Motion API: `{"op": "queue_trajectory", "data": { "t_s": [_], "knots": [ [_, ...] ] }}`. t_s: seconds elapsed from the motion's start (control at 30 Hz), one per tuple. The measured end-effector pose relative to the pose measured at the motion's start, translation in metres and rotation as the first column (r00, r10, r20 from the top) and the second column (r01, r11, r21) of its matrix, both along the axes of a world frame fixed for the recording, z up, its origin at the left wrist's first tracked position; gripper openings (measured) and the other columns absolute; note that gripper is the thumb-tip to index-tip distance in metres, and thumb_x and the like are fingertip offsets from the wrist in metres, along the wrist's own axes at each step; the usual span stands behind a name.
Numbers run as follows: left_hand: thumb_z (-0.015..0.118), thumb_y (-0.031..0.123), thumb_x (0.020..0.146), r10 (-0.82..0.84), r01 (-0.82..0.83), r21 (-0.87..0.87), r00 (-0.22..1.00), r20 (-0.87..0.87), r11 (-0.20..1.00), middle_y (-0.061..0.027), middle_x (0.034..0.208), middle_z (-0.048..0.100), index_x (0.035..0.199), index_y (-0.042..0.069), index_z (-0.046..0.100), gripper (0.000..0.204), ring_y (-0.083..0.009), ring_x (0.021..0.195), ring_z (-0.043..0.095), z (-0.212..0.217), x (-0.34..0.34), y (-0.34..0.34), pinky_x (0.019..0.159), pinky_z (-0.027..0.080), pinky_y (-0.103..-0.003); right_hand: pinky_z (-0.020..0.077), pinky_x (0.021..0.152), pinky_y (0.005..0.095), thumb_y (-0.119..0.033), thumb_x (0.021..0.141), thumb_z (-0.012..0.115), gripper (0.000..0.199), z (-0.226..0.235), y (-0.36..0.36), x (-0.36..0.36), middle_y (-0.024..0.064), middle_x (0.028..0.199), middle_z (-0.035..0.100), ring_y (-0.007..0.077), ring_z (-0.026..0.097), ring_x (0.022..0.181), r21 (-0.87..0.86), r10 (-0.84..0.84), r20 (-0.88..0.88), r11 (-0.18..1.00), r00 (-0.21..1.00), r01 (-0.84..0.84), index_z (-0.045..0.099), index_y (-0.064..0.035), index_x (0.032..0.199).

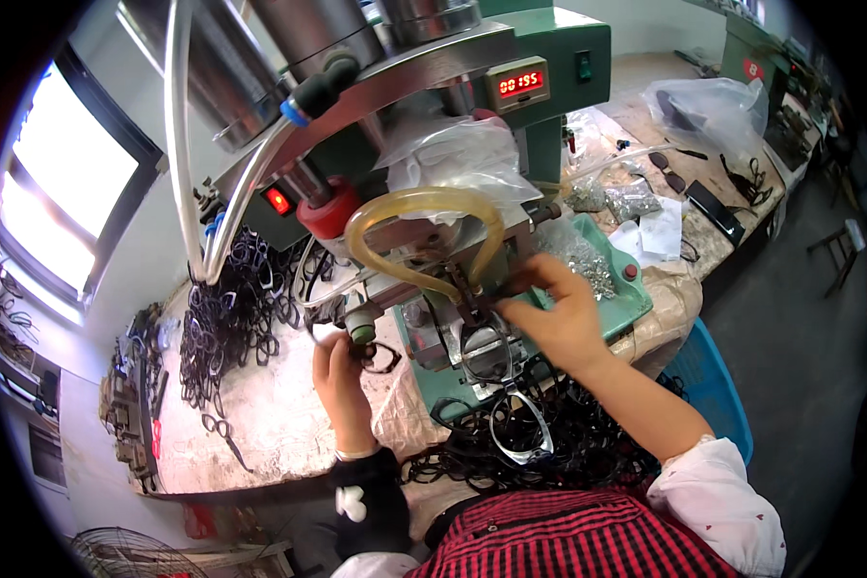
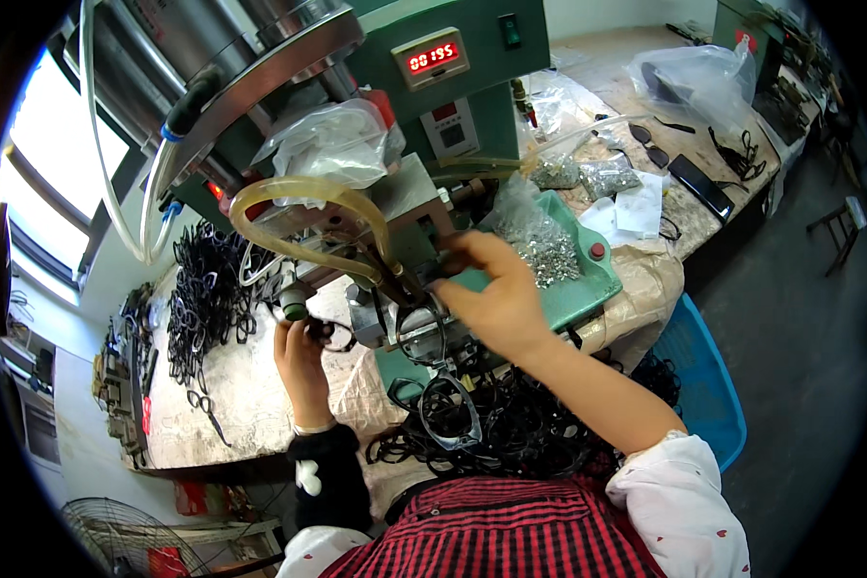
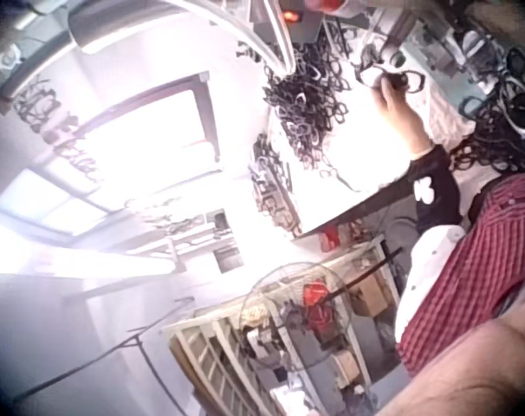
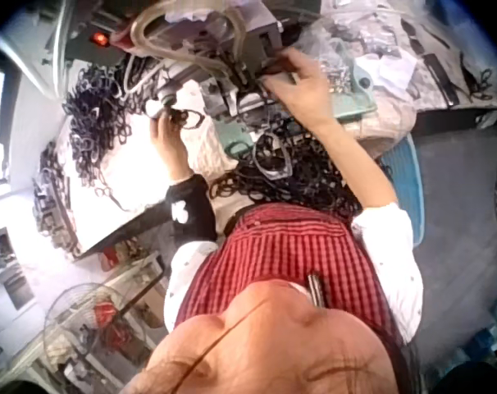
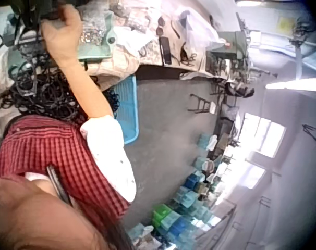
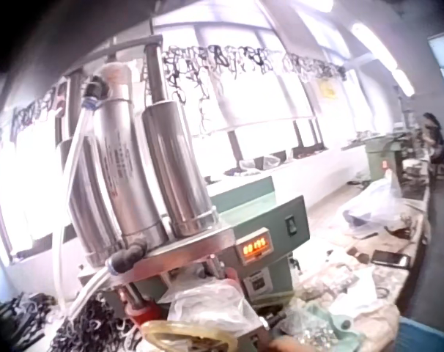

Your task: The person assembles spectacles by placing frames into a machine, inserting screws, and operating a lever to secure the components. The person repeatedly handles frames and screws, moving finished units aside.

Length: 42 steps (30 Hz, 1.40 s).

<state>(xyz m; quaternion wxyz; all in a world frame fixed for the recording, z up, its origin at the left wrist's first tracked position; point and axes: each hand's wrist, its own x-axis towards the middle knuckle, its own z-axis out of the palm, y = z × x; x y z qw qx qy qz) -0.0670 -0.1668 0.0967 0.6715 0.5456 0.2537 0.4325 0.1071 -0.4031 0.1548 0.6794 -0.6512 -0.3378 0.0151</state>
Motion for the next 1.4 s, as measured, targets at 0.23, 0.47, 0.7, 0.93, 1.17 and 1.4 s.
{"op": "queue_trajectory", "data": {
  "t_s": [0.23, 0.47, 0.7, 0.93, 1.17, 1.4],
  "knots": [
    [0.054, 0.007, 0.101, -0.049, -0.069, 0.253, 0.901, 0.432, 0.965, -0.0155, 0.109, 0.067, 0.118, 0.001, 0.059, 0.019, -0.0283, 0.101, 0.066, 0.047, -0.013, -0.064, 0.094, 0.053, -0.042, 0.0455, 0.087, 0.0228, 0.002, 0.083, 0.069, 0.051, -0.006, 0.016, -0.018, 0.0039, 0.096, 0.065, 0.0076, 0.058, 0.093, 0.232, 0.198, -0.327, 0.965, 0.924, -0.125, 0.051, 0.0053, 0.13],
    [0.05, 0.004, 0.102, -0.069, -0.154, 0.795, 0.969, 0.239, 0.586, -0.0185, 0.113, 0.063, 0.114, -0.002, 0.054, 0.014, -0.0238, 0.098, 0.062, 0.116, 0.015, -0.072, 0.094, 0.049, -0.039, 0.0474, 0.085, 0.026, 0.006, 0.086, 0.064, 0.047, 0.017, 0.018, -0.034, 0.0061, 0.102, 0.067, 0.0096, 0.059, 0.094, 0.405, 0.338, -0.507, 0.905, 0.793, -0.128, 0.05, 0.0035, 0.131],
    [0.068, -0.001, 0.078, -0.281, 0.089, 0.982, 0.959, -0.04, 0.165, -0.014, 0.106, 0.074, 0.098, 0.006, 0.073, 0.022, -0.0248, 0.08, 0.062, 0.087, 0.003, -0.097, 0.083, 0.055, -0.045, 0.049, 0.1, 0.0401, -0.004, 0.084, 0.065, 0.042, 0.004, -0.039, -0.015, 0.0145, 0.121, 0.069, 0.0294, 0.066, 0.113, -0.216, 0.07, 0.107, 0.975, 0.992, -0.045, 0.065, -0.0066, 0.126],
    [0.079, 0.002, 0.068, -0.175, 0.298, 0.955, 0.94, -0.294, -0.003, -0.0039, 0.113, 0.072, 0.103, 0.011, 0.076, 0.036, -0.0263, 0.084, 0.058, 0.072, 0.022, -0.117, 0.093, 0.055, -0.049, 0.0535, 0.086, 0.0383, -0.004, 0.089, 0.059, 0.02, -0.064, -0.079, 0.038, 0.0138, 0.102, 0.074, 0.0297, 0.071, 0.096, -0.338, -0.218, 0.219, 0.898, 0.951, 0.283, 0.073, -0.0035, 0.104],
    [0.081, 0.001, 0.068, -0.163, 0.375, 0.927, 0.916, -0.367, 0.018, -0.0044, 0.114, 0.072, 0.106, 0.01, 0.074, 0.039, -0.0278, 0.083, 0.059, 0.084, 0.023, -0.119, 0.098, 0.053, -0.048, 0.0506, 0.082, 0.0404, -0.006, 0.085, 0.063, 0.02, -0.077, -0.086, 0.067, 0.0125, 0.1, 0.07, 0.0311, 0.066, 0.094, -0.364, -0.271, 0.254, 0.863, 0.929, 0.351, 0.069, -0.0039, 0.104],
    [0.081, 0.011, 0.073, -0.131, 0.367, 0.923, 0.927, -0.352, 0.116, -0.0067, 0.122, 0.071, 0.109, 0.01, 0.074, 0.037, -0.0268, 0.088, 0.06, 0.065, 0.006, -0.118, 0.103, 0.048, -0.049, 0.0489, 0.078, 0.0453, -0.01, 0.074, 0.075, 0.013, -0.078, -0.067, 0.036, 0.0122, 0.085, 0.061, 0.0352, 0.061, 0.088, -0.518, -0.251, 0.569, 0.63, 0.783, 0.579, 0.067, -0.0048, 0.083]
  ]
}}
